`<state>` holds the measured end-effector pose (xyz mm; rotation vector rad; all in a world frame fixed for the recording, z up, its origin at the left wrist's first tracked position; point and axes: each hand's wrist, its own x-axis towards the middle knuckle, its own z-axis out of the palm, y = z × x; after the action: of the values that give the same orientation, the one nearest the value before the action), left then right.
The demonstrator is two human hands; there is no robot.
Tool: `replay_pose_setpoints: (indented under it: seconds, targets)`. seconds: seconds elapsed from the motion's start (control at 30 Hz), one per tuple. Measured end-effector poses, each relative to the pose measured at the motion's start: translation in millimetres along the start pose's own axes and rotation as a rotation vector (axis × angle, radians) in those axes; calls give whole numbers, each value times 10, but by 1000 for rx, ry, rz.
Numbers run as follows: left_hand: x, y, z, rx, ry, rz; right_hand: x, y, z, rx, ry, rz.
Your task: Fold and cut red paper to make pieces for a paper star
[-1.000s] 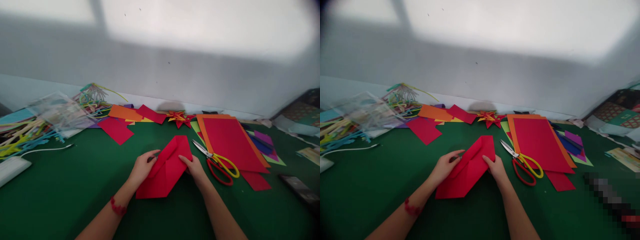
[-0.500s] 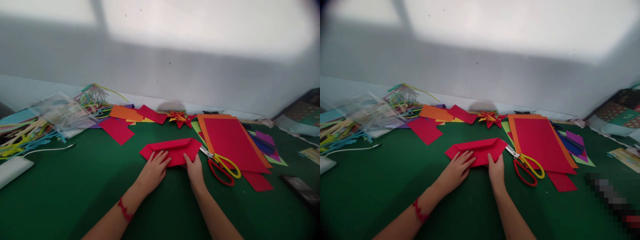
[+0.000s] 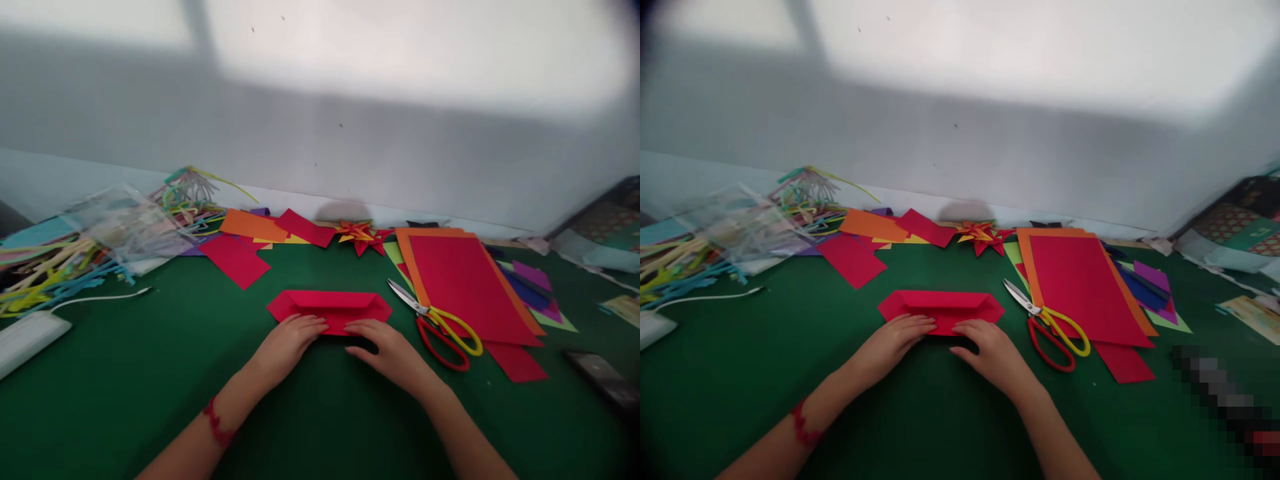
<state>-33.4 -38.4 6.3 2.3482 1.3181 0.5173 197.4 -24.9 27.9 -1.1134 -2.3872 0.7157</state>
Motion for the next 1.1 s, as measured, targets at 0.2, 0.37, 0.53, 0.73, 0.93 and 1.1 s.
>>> replay_pose_setpoints:
  seconds: [0.2,0.37,0.53,0.73,0.93,1.1]
  targets:
    - [29,-74,-57,-193,4,-56,76,145,-4,28,-41,-37]
    - [129,-189,-41,-235,92,-168,180,228,94,80,74,37]
    - [219,-210,-42,-225,115,-209,259,292,189,77,244,138]
    - [242,-129,-13,-185,182,-295,349,330,284,-65,293,270]
    - [249,-102,26,-125,197,-365,342,269,315,-141,310,290]
    - [257,-86,68,-62,211,-381,335,246,327,-177,318,337]
